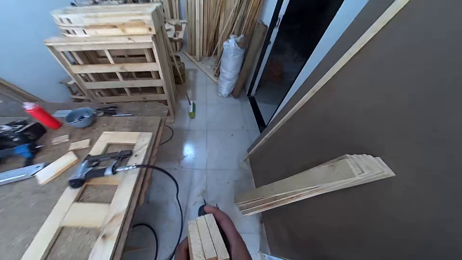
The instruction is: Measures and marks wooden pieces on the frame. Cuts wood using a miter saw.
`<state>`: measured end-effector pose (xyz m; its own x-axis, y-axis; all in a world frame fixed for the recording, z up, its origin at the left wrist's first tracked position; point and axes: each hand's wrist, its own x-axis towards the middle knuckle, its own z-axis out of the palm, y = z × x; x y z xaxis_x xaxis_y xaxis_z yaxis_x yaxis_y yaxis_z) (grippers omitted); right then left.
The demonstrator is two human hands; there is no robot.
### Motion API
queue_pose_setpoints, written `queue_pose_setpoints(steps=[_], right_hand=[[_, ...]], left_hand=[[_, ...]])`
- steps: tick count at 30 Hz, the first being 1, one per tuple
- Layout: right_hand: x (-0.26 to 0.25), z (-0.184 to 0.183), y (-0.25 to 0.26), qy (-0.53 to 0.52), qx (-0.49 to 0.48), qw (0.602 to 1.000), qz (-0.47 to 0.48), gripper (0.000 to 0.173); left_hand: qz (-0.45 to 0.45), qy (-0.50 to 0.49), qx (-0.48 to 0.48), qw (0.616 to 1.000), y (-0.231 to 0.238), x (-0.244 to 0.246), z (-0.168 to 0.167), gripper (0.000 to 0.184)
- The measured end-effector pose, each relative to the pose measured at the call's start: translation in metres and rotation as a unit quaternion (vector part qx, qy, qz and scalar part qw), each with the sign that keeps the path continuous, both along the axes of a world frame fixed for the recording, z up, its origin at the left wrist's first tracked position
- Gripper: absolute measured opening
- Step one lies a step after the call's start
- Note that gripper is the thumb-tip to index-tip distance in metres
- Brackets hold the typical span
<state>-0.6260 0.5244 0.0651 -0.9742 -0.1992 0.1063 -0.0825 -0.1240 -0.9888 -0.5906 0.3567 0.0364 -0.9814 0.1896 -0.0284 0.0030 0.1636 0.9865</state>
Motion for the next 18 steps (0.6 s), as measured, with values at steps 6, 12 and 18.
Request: queue_pose_setpoints(steps=[6,12,18], right_hand=[[-0.208,0.016,0.080,0.028,0.024,0.997,-0.065,0.106],[-0.383,0.035,0.145,0.015,-0.017,0.989,-0.148,0.104],[-0.587,-0.005,0.207,-0.021,-0.008,0.980,-0.200,0.097]], left_hand=[[-0.104,-0.038,0.056,0.992,0.065,-0.233,0.011,0.104],[-0.160,-0.073,0.061,0.983,0.139,-0.437,0.044,0.085],[-0.196,-0.085,0.041,0.976,0.213,-0.663,0.011,0.091]])
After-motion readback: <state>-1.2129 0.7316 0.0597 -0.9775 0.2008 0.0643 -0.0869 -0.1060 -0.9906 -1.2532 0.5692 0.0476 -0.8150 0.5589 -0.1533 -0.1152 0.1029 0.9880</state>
